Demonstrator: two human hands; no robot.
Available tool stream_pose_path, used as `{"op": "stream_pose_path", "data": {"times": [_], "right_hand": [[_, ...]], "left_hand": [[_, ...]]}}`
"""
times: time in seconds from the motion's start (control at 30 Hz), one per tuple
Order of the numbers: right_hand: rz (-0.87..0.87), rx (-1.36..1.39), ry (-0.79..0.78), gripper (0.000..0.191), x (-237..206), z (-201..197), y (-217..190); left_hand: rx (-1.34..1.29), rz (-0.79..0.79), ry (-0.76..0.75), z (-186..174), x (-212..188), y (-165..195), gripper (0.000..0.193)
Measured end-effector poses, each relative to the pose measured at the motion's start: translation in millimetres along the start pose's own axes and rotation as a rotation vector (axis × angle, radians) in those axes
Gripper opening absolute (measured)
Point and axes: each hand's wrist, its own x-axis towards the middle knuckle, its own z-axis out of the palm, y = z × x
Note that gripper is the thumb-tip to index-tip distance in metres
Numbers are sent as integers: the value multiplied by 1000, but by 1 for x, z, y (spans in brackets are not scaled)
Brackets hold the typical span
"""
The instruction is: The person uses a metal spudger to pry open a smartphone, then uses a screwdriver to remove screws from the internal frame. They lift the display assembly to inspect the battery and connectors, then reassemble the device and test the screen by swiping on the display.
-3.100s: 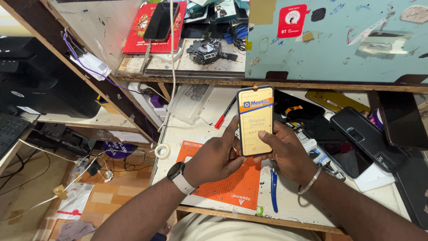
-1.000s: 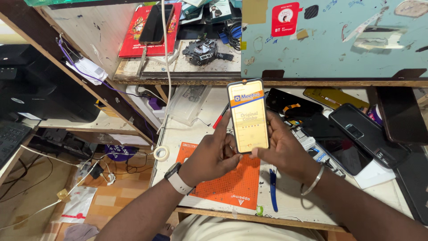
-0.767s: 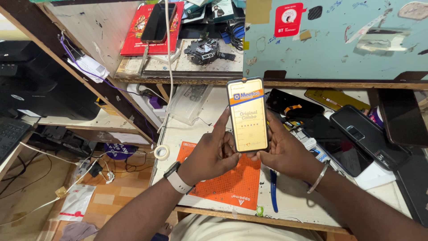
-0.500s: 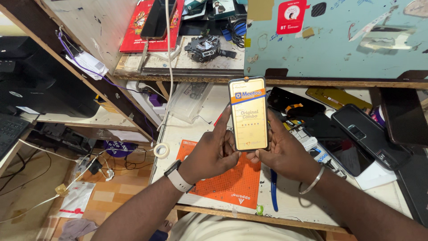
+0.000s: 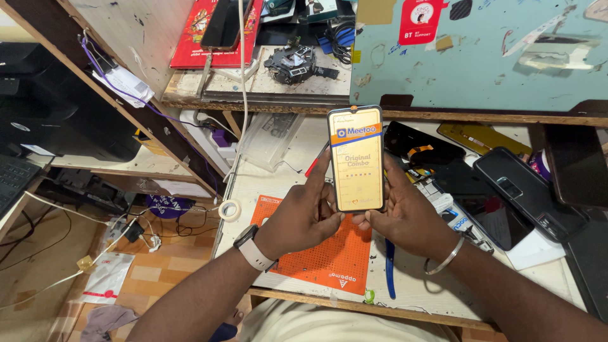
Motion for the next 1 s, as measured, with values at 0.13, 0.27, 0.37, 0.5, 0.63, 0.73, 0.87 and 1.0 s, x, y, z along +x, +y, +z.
{"op": "stream_pose_path", "data": {"times": [0.13, 0.27, 0.37, 0.5, 0.63, 0.73, 0.87, 1.0], "right_hand": [[-65, -14, 11, 93, -1, 3, 3], [-64, -42, 45, 89, -3, 5, 7], [-68, -43, 39, 86, 0, 3, 8], [-101, 22, 28, 88, 2, 2, 8], [-25, -4, 20, 91, 3, 2, 6], [28, -60, 43, 93, 3, 2, 4], [5, -60, 35, 94, 3, 3, 1], [11, -52, 38, 92, 3, 4, -1]], "left_hand": [[3, 0, -12, -3, 1, 1, 110], [-144, 27, 13, -8, -1, 1, 107], [-112, 57, 22, -10, -1, 0, 106], [-106, -9, 9, -5, 1, -1, 112], [-59, -26, 31, -3, 0, -3, 110], [-43, -3, 39, -3, 0, -3, 109], [-32, -59, 28, -3, 2, -1, 110], [-38, -74, 37, -4, 2, 2, 110]]}}
